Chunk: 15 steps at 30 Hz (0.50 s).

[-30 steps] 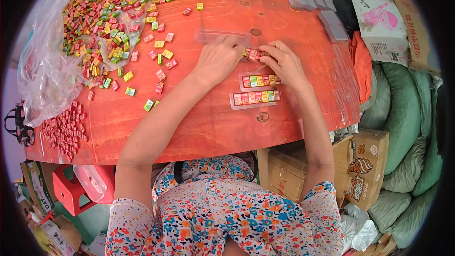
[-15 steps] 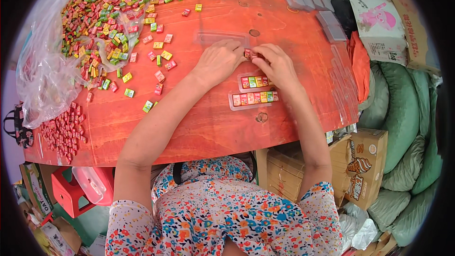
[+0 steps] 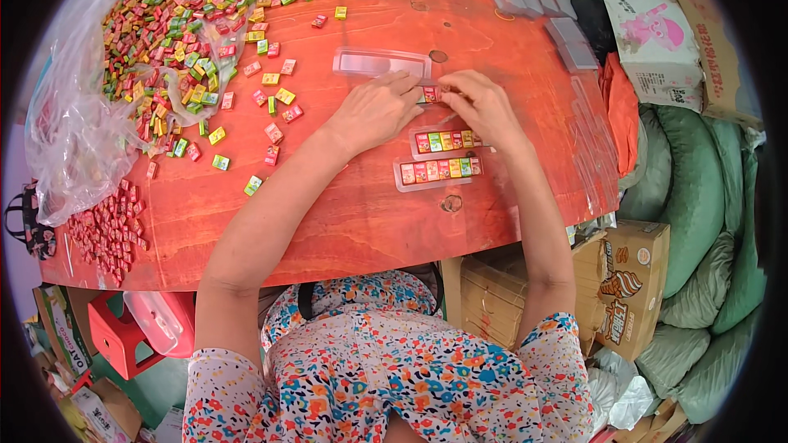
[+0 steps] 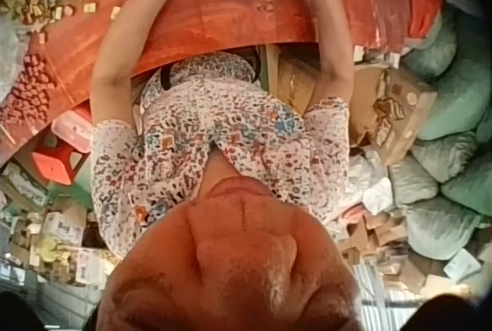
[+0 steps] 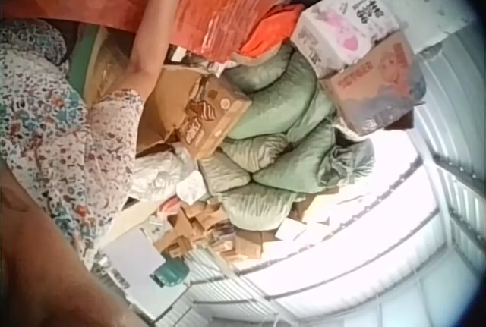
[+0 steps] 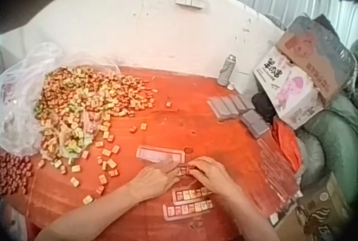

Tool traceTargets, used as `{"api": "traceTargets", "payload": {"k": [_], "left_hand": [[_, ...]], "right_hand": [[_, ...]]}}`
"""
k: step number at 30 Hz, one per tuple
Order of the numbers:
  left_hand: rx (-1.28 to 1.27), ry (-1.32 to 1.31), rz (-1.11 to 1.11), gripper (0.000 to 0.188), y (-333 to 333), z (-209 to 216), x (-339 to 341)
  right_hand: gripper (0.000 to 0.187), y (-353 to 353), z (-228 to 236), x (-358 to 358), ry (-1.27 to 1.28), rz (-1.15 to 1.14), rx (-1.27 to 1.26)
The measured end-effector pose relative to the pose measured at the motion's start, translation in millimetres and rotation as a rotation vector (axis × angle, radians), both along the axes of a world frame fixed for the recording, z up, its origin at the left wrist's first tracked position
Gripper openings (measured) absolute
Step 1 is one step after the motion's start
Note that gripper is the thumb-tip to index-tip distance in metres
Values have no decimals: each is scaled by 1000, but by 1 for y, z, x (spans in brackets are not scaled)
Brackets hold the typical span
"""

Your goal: The recorder sorts small colorful rectangular items on a red table, arranges them, and packs them into clear plastic trays and a cardboard box.

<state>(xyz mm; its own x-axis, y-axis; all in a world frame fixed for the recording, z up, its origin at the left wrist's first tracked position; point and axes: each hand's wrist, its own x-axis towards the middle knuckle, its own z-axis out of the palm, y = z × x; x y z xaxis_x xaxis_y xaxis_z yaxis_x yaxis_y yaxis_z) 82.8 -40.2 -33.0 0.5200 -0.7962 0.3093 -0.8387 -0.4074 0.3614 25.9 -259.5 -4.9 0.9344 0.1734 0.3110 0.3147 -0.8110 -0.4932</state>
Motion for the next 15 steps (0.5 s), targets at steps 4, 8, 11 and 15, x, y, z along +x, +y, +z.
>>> {"api": "traceTargets", "payload": {"k": [4, 8, 11, 15], "left_hand": [[-165, -149, 32, 34, 9, -9, 1], [-134, -141, 126, 33, 15, -6, -9], [-113, -128, 207, 33, 18, -6, -19], [-50, -121, 238, 34, 22, -12, -27]], "right_hand": [[19, -21, 4, -3, 72, -103, 174], [16, -39, 2, -10, -54, -98, -25], [15, -39, -1, -10, -105, -60, -165], [13, -35, 0, -9, -162, -37, -271]]}}
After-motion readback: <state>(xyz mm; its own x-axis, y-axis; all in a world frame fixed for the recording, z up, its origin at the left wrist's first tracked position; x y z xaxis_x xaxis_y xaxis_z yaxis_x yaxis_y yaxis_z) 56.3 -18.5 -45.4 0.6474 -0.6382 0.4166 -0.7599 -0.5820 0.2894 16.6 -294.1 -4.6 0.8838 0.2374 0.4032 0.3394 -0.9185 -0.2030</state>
